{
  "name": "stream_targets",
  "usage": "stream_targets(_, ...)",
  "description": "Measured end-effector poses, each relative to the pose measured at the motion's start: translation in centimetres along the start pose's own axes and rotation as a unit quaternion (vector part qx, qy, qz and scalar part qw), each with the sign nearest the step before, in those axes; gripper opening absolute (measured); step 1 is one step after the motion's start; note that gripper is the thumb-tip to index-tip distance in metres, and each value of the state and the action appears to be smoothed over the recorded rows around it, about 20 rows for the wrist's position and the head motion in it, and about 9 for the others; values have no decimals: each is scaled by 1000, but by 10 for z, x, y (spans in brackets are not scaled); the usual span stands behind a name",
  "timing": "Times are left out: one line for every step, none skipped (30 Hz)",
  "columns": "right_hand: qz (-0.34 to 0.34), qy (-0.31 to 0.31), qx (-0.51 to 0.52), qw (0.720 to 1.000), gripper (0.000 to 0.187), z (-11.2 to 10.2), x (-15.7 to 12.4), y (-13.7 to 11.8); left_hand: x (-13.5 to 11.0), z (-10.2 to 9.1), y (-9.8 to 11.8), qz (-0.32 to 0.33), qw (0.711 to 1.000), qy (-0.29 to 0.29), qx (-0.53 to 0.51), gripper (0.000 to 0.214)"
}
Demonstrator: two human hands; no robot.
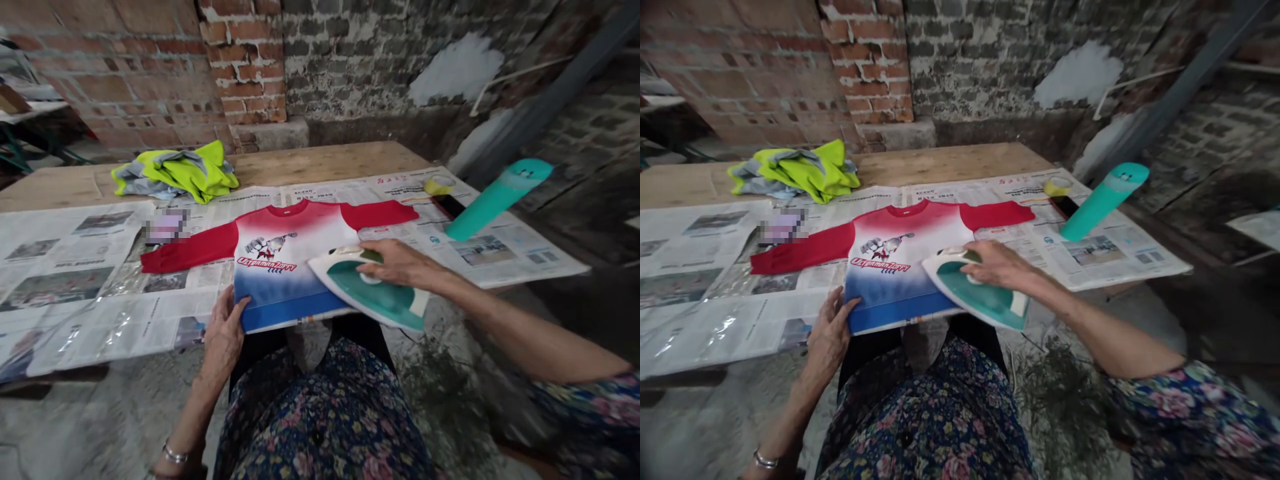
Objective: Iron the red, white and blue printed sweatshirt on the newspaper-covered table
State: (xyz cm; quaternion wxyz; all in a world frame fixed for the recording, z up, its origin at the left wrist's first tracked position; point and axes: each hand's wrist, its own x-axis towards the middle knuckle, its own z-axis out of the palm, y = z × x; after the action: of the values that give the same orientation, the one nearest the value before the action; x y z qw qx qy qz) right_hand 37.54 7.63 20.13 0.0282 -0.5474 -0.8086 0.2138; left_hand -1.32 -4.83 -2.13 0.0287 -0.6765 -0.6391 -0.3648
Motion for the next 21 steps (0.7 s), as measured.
stream_targets(18,16,-13,1000,32,-8,6,14,-1,-2,-4,10,1000,-2,5,45)
stream_targets(37,31,-31,998,30,-15,13,25,-1,-4,-8,22,1000,-7,12,46)
stream_targets(57,44,-51,996,29,-22,22,33,0,-8,-11,32,999,-13,19,47)
stream_targets(78,54,-72,993,29,-28,31,37,1,-11,-12,40,999,-21,26,48)
stream_targets(96,62,-89,989,30,-32,41,39,4,-14,-10,45,998,-25,34,47)
stream_targets(110,68,-103,986,33,-36,51,37,9,-15,-4,47,998,-25,44,46)
stream_targets(115,71,-111,985,36,-38,61,33,15,-13,5,52,997,-23,56,45)
stream_targets(113,73,-115,984,39,-38,72,27,22,-10,17,61,995,-24,71,43)
stream_targets(104,76,-115,985,41,-37,82,18,30,-3,32,77,993,-27,83,43)
stream_targets(89,78,-114,986,42,-35,93,8,37,5,49,97,991,-35,90,44)
stream_targets(73,79,-111,988,41,-31,104,-3,45,15,66,121,987,-52,95,44)
stream_targets(56,79,-106,990,39,-26,114,-15,50,25,82,151,981,-68,97,44)
stream_targets(39,78,-99,991,38,-20,125,-27,54,35,97,173,976,-88,99,47)
stream_targets(21,75,-91,993,38,-14,135,-39,56,44,109,190,970,-113,102,54)
stream_targets(5,70,-84,994,37,-8,145,-51,56,51,117,205,964,-133,105,62)
stream_targets(-9,64,-78,995,37,-3,155,-61,54,57,123,213,959,-149,109,69)
stream_targets(-22,57,-75,995,37,1,165,-70,51,60,126,217,956,-161,113,74)
stream_targets(-32,51,-74,995,37,5,175,-77,47,63,127,219,954,-168,116,77)
stream_targets(-39,49,-77,995,36,7,184,-82,44,63,127,217,954,-171,119,79)
stream_targets(-41,49,-81,995,36,8,193,-85,40,64,126,215,954,-173,120,80)
stream_targets(-41,54,-86,994,35,7,202,-86,38,63,126,213,954,-175,118,81)
